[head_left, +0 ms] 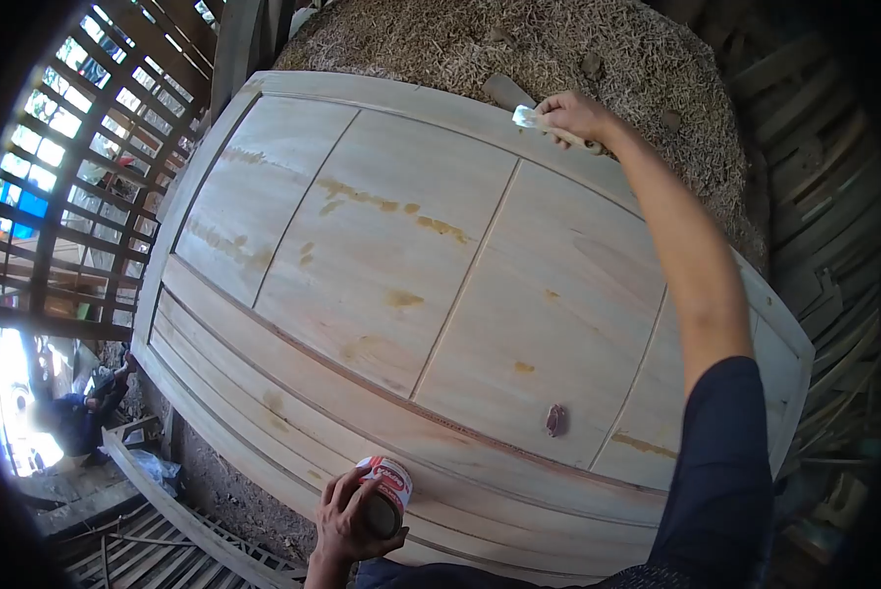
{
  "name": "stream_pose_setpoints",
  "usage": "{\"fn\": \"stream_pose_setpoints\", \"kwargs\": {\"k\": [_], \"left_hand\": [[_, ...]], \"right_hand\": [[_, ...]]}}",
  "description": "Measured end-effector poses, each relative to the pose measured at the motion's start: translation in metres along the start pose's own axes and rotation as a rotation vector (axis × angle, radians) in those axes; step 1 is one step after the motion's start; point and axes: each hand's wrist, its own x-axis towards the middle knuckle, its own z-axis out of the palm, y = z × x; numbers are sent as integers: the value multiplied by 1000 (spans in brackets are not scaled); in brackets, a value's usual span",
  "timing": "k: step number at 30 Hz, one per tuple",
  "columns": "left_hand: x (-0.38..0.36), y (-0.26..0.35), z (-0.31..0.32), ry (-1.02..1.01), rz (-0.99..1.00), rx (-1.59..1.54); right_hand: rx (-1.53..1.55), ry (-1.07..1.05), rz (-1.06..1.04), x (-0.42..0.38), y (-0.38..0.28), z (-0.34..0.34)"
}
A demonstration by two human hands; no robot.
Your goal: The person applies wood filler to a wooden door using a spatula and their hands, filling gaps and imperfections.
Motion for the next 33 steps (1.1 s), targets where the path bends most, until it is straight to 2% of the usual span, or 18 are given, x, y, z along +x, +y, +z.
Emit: {"fn": "stream_pose_setpoints", "kwargs": {"k": [2, 4, 10, 12, 13, 14, 16, 18, 20, 21, 22, 24, 25, 27, 29, 30, 31, 33], "left_hand": [[-1, -1, 0, 1, -4, -2], [-1, -1, -1, -1, -6, -9], [1, -4, 2, 35, -6, -35], [-1, -5, 4, 33, -4, -36], [-1, -4, 4, 31, -9, -39], [-1, -3, 2, 35, -9, -37], [1, -3, -1, 34, -5, -34], [1, -1, 0, 48, -1, -33], [1, 0, 1, 46, -1, -40], [2, -1, -2, 40, 7, -38], [2, -2, -2, 47, 11, -39], [0, -3, 2, 44, 9, -43], [-1, -2, 2, 49, 16, -35], [-1, -1, -1, 68, 30, -66], [2, 3, -3, 73, 43, -72], [1, 4, -5, 77, 46, -81], [-2, 0, -3, 71, 57, -85], [-5, 2, -8, 43, 19, -115]], "right_hand": [[116, -61, 78, 18, 41, 13], [-65, 12, 429, 9, 54, 26], [-535, -19, 552, 12, -4, -13], [-877, 250, -225, 4, -11, -7], [-809, 232, -288, 1, -13, 4], [-808, 226, -283, -2, -1, 12], [-1015, -16, -333, -6, 31, 25], [-991, -133, -303, -12, 21, 8], [-1312, -453, 97, -13, -21, -15], [-1249, -309, 164, -18, -47, -6], [-1254, -302, 162, -10, -34, -5], [-836, 37, -431, 13, 4, 15], [-835, 49, -434, 6, 15, 22], [-837, 8, -213, -17, 29, 41], [-1166, -238, 103, -14, 41, 11], [-1346, -275, 166, -49, 19, 8], [-1265, -273, 45, -74, 23, 1], [-908, 84, -184, -145, 42, 11]]}}
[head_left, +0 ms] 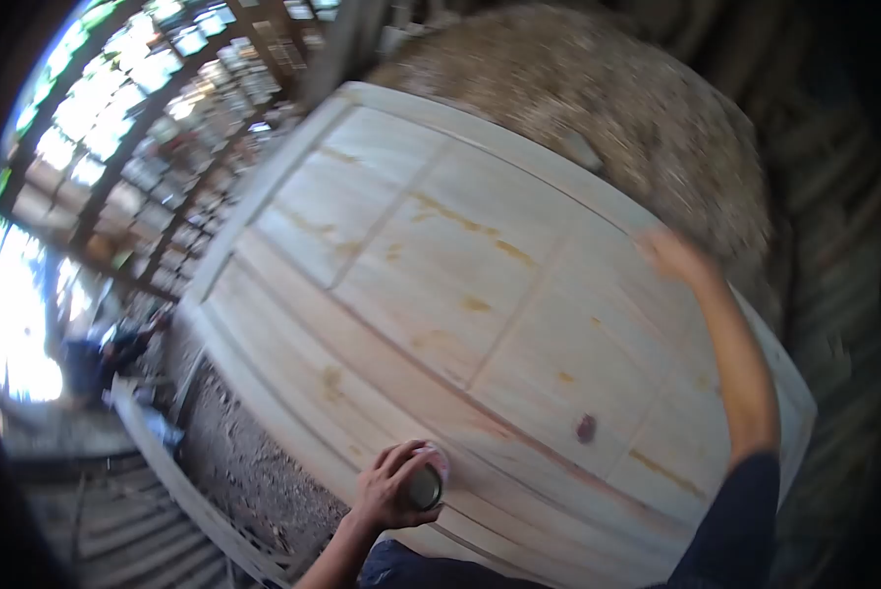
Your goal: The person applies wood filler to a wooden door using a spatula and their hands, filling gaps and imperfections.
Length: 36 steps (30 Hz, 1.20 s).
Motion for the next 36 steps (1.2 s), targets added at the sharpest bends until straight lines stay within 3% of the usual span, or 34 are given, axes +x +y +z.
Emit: {"fn": "stream_pose_setpoints", "kwargs": {"k": [1, 3, 5, 7, 8, 9, 11, 13, 14, 16, 20, 22, 23, 25, 27, 28, 30, 31, 32, 33, 34, 36], "left_hand": [[-3, -2, 0, -22, -21, -12], [-6, -5, 1, 24, 0, -3], [-8, -6, -1, 45, 56, 10], [-10, -2, -2, 19, 108, 12], [-12, -4, -1, 49, 102, 26], [-14, -6, 2, 43, 113, 40], [-19, -5, 3, 66, 113, 54], [-22, 0, 0, 46, 111, 46], [-23, -1, 1, 66, 108, 41], [-23, -7, 6, 89, 168, 50], [-18, -24, 24, 123, 188, 77], [-15, -28, 27, 106, 207, 114], [-13, -26, 22, 75, 212, 141], [-17, -18, 13, 38, 154, 165], [-25, -6, 5, -87, 49, 260], [-21, -10, 15, -41, 62, 280], [4, -39, 42, -6, 240, 431], [-2, -37, 35, 75, 320, 497], [-4, -29, 18, -121, 259, 352], [-2, -44, 22, -9, 399, 235], [-7, -42, 17, 44, 429, 257], [-7, -44, 16, 63, 486, 230]], "right_hand": [[95, -42, 47, -49, -51, -41], [366, 6, 79, -141, -96, -45], [632, -48, 304, -229, -142, -38], [762, 93, 337, -318, -162, 7], [829, 31, 447, -353, -183, 5], [859, 54, 614, -400, -178, 48], [1098, 181, 672, -455, -226, 44], [1186, 266, 789, -494, -270, 31], [1177, 266, 770, -515, -268, 46], [1039, 484, 654, -549, -267, 81], [956, 624, 673, -582, -334, 24], [937, 644, 898, -603, -349, 29], [934, 639, 877, -611, -363, 36], [850, 824, 791, -630, -386, 48], [837, 841, 745, -654, -381, 101], [825, 867, 727, -671, -384, 119], [1006, 771, 976, -663, -481, 56], [1001, 617, 1077, -664, -506, 36], [965, 947, 931, -687, -476, 117], [872, 760, 984, -703, -495, 104], [968, 754, 1089, -699, -533, 67], [1005, 763, 1176, -734, -559, 57]]}}
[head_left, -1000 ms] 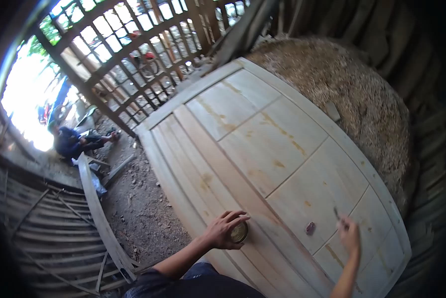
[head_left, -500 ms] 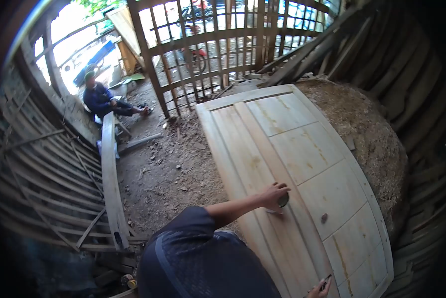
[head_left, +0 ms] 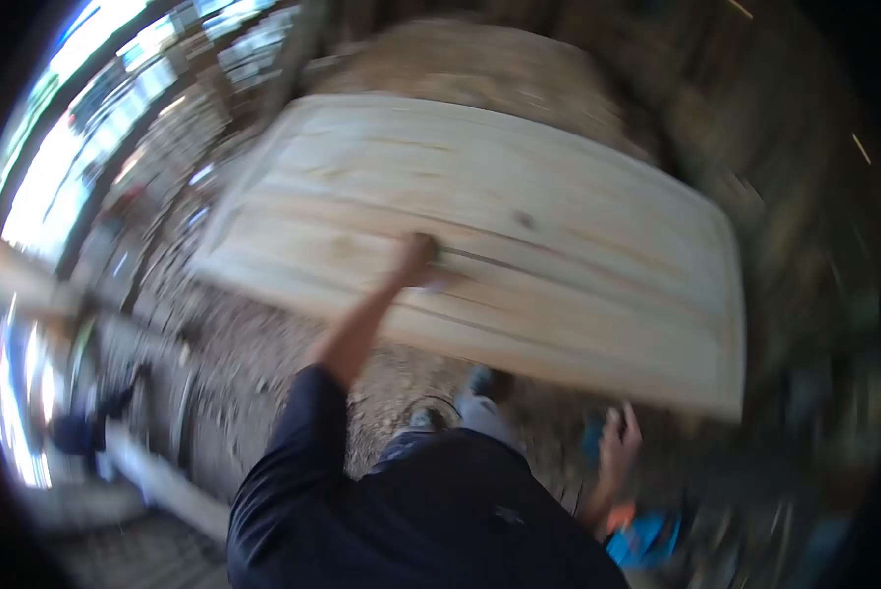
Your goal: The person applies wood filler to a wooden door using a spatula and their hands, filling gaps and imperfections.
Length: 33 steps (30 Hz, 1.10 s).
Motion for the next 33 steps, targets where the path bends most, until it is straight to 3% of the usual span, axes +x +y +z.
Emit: {"fn": "stream_pose_setpoints", "kwargs": {"k": [1, 3, 5, 7, 12, 18, 21, 25, 30, 33], "left_hand": [[6, -5, 5, -93, 37, 88], [-16, 17, -10, 53, 23, 74], [-32, 33, -19, 17, -112, 1], [-24, 16, 3, 34, -57, -1], [-43, 65, 4, -66, -117, 3], [-40, 171, 23, -56, -73, -32], [-26, 231, 54, -40, -29, -53], [-1, 317, 107, -56, -29, -48], [35, 426, 159, -97, 23, -60], [47, 486, 184, -215, -41, -58]], "right_hand": [[-104, 112, -187, -9, 24, -16], [-45, 281, -91, -46, 55, -52], [-96, 361, -36, -82, 76, -79], [-48, 442, 93, -82, 75, -78], [-99, 572, 216, -88, 94, -96], [30, 476, 242, -22, 124, -128], [73, 424, 120, 37, 149, -155], [199, 263, 165, 121, 156, -210], [200, 161, -52, 219, 165, -277], [143, 131, -61, 274, 164, -319]]}}
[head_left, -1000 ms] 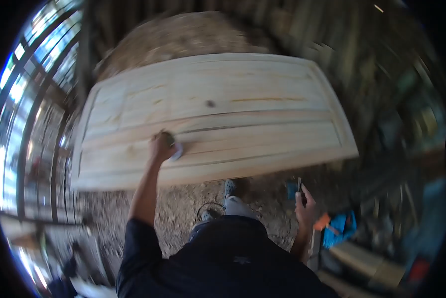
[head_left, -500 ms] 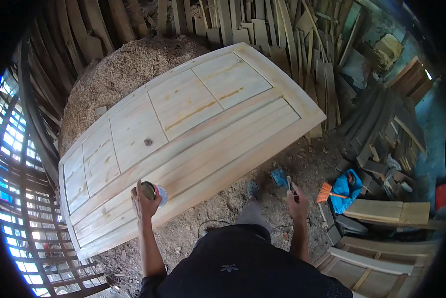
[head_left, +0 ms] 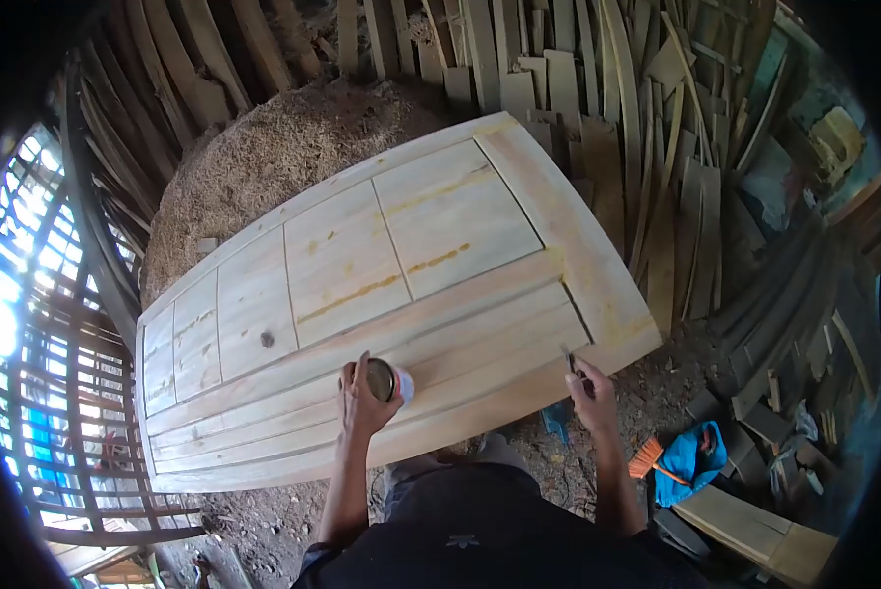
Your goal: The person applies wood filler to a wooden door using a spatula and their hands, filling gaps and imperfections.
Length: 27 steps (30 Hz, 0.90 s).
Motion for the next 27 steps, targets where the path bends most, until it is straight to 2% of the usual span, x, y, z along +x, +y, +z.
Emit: {"fn": "stream_pose_setpoints", "kwargs": {"k": [3, 6, 8, 10, 11, 12, 15, 16, 18, 21, 26, 27], "left_hand": [[17, 35, 14, -1, 69, 74], [27, 31, 36, 63, 165, 90], [30, 39, 35, 58, 164, 68], [33, 46, 29, 2, 118, 79], [32, 46, 31, -19, 120, 74], [31, 46, 30, 1, 120, 106], [32, 52, 26, 2, 105, 125], [32, 53, 25, -12, 92, 123], [36, 45, 26, -5, 120, 122], [42, 52, 13, -163, 31, 55], [42, 45, 14, -179, 45, -10], [42, 43, 16, -154, 79, -54]], "right_hand": [[-3, 3, 23, 16, 3, -11], [38, 16, 64, 19, 22, -11], [29, 46, 103, 5, 27, -11], [90, 1, 48, -4, 19, -5], [26, -56, 194, -9, 9, -8], [19, -54, 209, -16, 9, -4], [22, 43, -41, -20, 19, 8], [13, 36, -38, -21, 19, 8], [107, -13, 180, -23, 14, 9], [276, -6, 270, -19, 5, 7], [444, 39, 287, -11, 1, -6], [531, 115, 311, -9, 0, -7]]}}
